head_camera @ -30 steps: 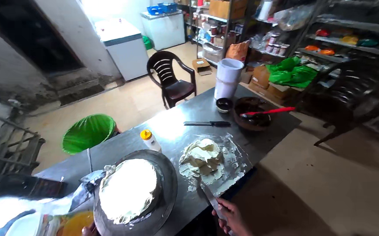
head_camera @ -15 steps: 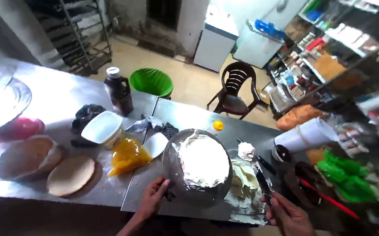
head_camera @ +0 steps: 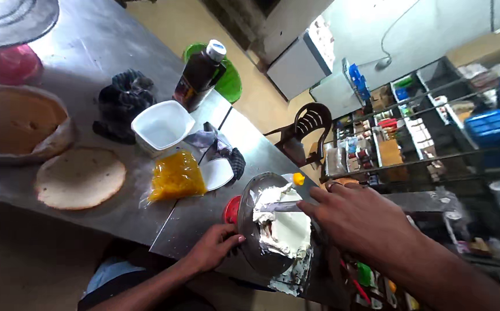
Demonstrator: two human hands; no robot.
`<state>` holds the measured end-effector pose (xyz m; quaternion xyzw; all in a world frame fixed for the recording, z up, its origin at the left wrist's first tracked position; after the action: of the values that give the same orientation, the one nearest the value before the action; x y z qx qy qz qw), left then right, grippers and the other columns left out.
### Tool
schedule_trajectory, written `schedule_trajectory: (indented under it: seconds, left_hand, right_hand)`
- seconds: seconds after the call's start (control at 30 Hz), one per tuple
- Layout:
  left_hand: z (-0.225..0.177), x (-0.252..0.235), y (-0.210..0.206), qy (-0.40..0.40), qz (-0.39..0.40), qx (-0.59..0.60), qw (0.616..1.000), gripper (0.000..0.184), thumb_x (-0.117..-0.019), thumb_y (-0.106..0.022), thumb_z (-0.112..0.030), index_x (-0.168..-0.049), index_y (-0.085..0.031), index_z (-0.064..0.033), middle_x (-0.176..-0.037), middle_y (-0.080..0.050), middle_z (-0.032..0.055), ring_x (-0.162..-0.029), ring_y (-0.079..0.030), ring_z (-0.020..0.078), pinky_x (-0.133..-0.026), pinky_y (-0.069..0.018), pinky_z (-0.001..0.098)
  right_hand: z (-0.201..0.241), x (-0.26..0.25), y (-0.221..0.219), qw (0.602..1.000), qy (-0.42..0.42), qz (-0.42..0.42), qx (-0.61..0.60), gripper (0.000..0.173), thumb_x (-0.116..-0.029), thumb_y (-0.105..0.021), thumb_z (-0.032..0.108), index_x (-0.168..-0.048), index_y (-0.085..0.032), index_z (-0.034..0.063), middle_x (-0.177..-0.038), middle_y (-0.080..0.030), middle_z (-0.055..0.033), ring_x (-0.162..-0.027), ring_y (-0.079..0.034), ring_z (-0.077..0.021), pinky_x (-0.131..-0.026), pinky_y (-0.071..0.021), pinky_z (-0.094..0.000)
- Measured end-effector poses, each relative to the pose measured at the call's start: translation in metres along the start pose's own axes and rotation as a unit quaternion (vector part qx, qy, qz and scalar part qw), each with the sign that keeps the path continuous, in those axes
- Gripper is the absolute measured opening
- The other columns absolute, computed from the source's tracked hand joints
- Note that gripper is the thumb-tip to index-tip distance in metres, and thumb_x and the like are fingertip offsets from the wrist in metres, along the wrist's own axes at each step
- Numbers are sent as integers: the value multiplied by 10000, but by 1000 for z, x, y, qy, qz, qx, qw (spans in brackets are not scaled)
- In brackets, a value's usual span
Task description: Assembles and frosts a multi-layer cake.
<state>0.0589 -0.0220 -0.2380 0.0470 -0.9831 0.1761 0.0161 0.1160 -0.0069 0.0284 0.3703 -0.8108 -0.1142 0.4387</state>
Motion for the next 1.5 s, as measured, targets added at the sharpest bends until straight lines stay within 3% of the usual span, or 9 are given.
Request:
schedule_trajectory:
  seconds: [0.13,0.27,0.4,0.57,0.8,0.97,1.1,1.3,1.5]
  left_hand:
    - [1,-4,2,11,17,3,1000,339,-1051,-563,-343,-1027,-689,-30,-887,-717,55,-755,-702,132,-739,-606,332]
    - [3,-5,0,10,29,14,999,342,-1055,-555,-348,-1019,-676,-29,-873,-711,52,-739,-695,126,-723,-600,324]
    - [3,-6,1,7,34,15,999,334,-1053,-560,-344,-1017,-683,-35,-873,-713,46,-747,-698,125,-737,-602,326]
    - [7,-5,-3,12,48,16,999,346,-1059,-542,-361,-1011,-669,-42,-865,-709,43,-740,-696,123,-730,-599,324]
    - [3,-9,4,8,34,22,999,332,-1059,-542,-340,-972,-673,-48,-832,-702,29,-727,-686,110,-727,-590,310]
    - [-4,-17,19,1,-12,38,999,320,-1069,-522,-320,-965,-684,-64,-797,-687,12,-703,-677,106,-714,-592,299]
    - [-5,-16,16,2,-2,41,999,324,-1077,-503,-310,-947,-661,-58,-779,-688,20,-681,-682,109,-694,-596,299]
    - [0,-11,8,-8,4,38,999,334,-1067,-519,-317,-913,-654,-53,-776,-701,20,-677,-685,110,-696,-594,310]
    - [-9,-20,24,-7,-29,63,998,301,-1068,-523,-275,-928,-681,-61,-747,-681,10,-654,-673,105,-675,-595,289]
  right_hand:
    - [3,-6,-13,998,32,61,-10,359,-932,-617,142,-1261,-700,260,-1036,-678,-85,-894,-669,-328,-658,-553,-482]
    - [-4,-14,1,996,57,-59,45,326,-868,-698,120,-1160,-754,254,-1014,-706,-54,-875,-687,-293,-686,-574,-457]
    - [-6,-16,-16,997,53,60,-16,321,-955,-606,226,-1247,-708,312,-1021,-689,-53,-891,-676,-305,-637,-554,-465]
    - [-14,-24,4,995,61,-69,39,240,-880,-698,169,-1097,-765,245,-1001,-702,-34,-874,-688,-279,-658,-571,-452]
    - [-30,-9,-13,998,12,50,-45,331,-954,-612,318,-1253,-700,427,-961,-668,24,-778,-656,-213,-589,-536,-426]
    - [11,5,-14,997,73,-20,-9,326,-907,-630,147,-1204,-723,242,-929,-674,-84,-807,-675,-328,-603,-555,-468]
    - [1,-7,2,990,59,-114,56,330,-848,-711,67,-1149,-745,197,-979,-683,-73,-856,-671,-306,-667,-563,-463]
    - [-27,-24,-24,998,6,62,1,275,-957,-603,283,-1201,-725,316,-993,-676,-13,-832,-668,-241,-612,-544,-408]
    - [16,1,-17,997,59,44,-32,325,-907,-637,138,-1221,-702,192,-935,-664,-108,-776,-673,-342,-549,-538,-472]
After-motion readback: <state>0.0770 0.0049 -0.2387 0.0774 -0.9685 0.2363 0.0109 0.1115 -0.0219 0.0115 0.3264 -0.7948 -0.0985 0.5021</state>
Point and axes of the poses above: each hand's wrist, its own x-axis away from the middle knuckle, its own y-axis out of the back of the hand, z = x × y, the point moved 10 cm from there along -x, towards the middle knuckle
